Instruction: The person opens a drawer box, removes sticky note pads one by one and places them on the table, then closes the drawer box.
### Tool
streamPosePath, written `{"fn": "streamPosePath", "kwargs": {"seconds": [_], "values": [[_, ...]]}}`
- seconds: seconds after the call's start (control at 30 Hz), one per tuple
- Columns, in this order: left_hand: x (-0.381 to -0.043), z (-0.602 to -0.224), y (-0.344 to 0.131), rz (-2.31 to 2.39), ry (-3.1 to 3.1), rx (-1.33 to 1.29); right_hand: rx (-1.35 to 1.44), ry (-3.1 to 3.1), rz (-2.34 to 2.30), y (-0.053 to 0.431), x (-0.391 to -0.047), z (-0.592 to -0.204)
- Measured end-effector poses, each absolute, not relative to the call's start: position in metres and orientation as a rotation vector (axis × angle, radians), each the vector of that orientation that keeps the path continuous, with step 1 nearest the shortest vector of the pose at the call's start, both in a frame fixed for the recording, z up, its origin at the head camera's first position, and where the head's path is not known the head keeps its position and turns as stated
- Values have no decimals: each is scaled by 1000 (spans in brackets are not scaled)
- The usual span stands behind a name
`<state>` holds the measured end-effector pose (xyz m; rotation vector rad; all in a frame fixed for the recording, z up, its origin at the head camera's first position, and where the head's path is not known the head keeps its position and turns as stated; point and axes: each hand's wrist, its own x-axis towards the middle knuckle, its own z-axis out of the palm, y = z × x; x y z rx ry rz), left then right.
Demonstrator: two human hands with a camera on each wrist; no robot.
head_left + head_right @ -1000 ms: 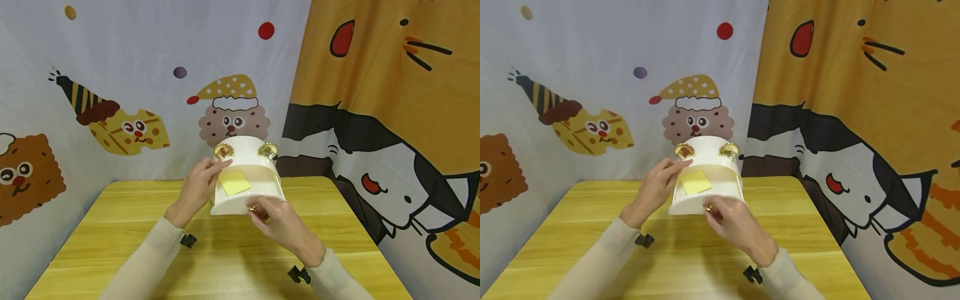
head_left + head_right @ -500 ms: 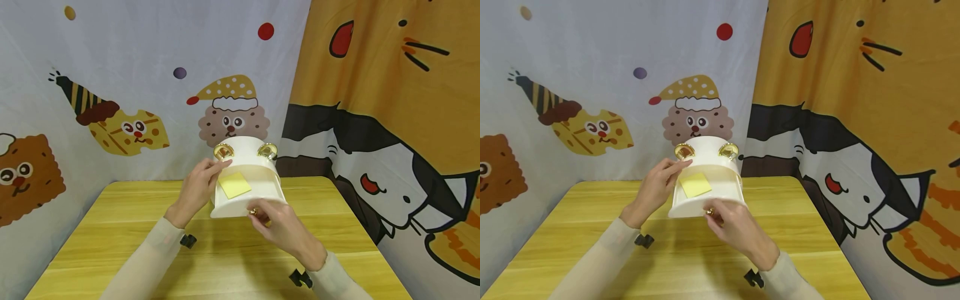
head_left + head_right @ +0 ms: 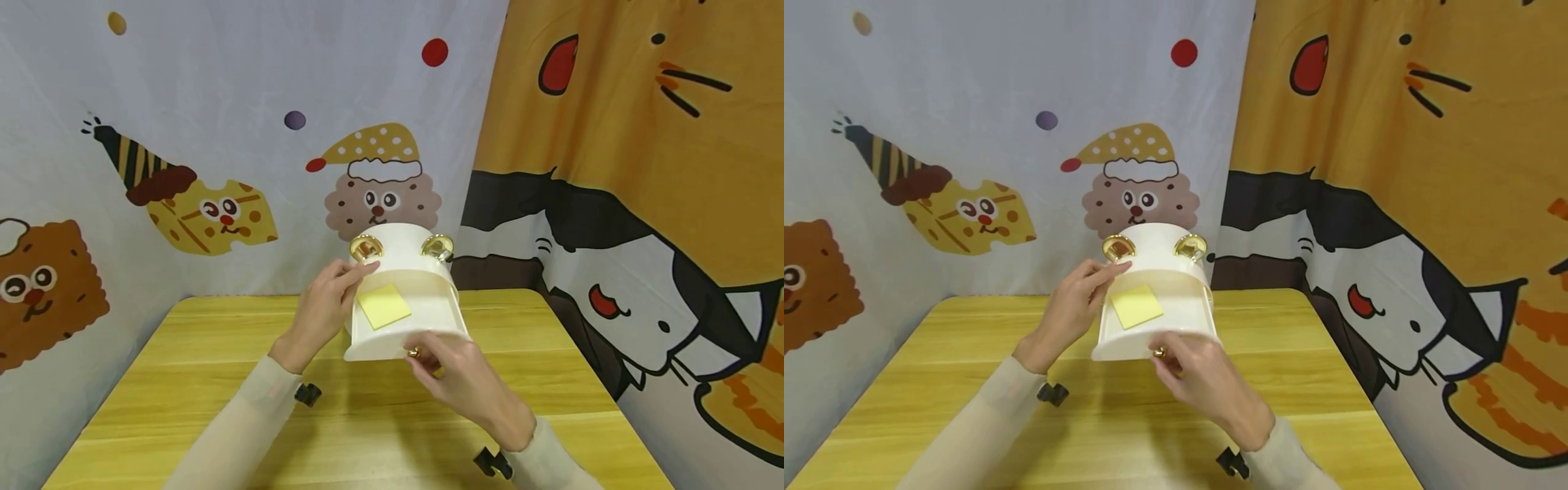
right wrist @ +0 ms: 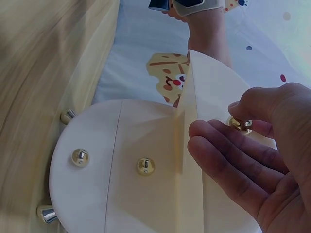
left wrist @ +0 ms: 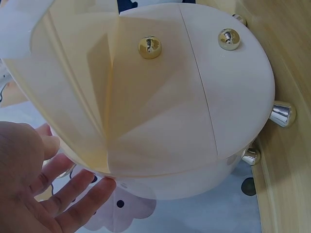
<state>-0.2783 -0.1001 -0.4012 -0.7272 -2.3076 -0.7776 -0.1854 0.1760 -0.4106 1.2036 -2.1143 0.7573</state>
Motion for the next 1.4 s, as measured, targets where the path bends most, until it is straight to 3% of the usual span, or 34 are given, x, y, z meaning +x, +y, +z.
{"fn": "streamPosePath", "kwargs": {"seconds": [1.4], "values": [[-279, -405, -99, -756, -2300, -709, 1216, -2113, 741, 183, -176, -423]]}}
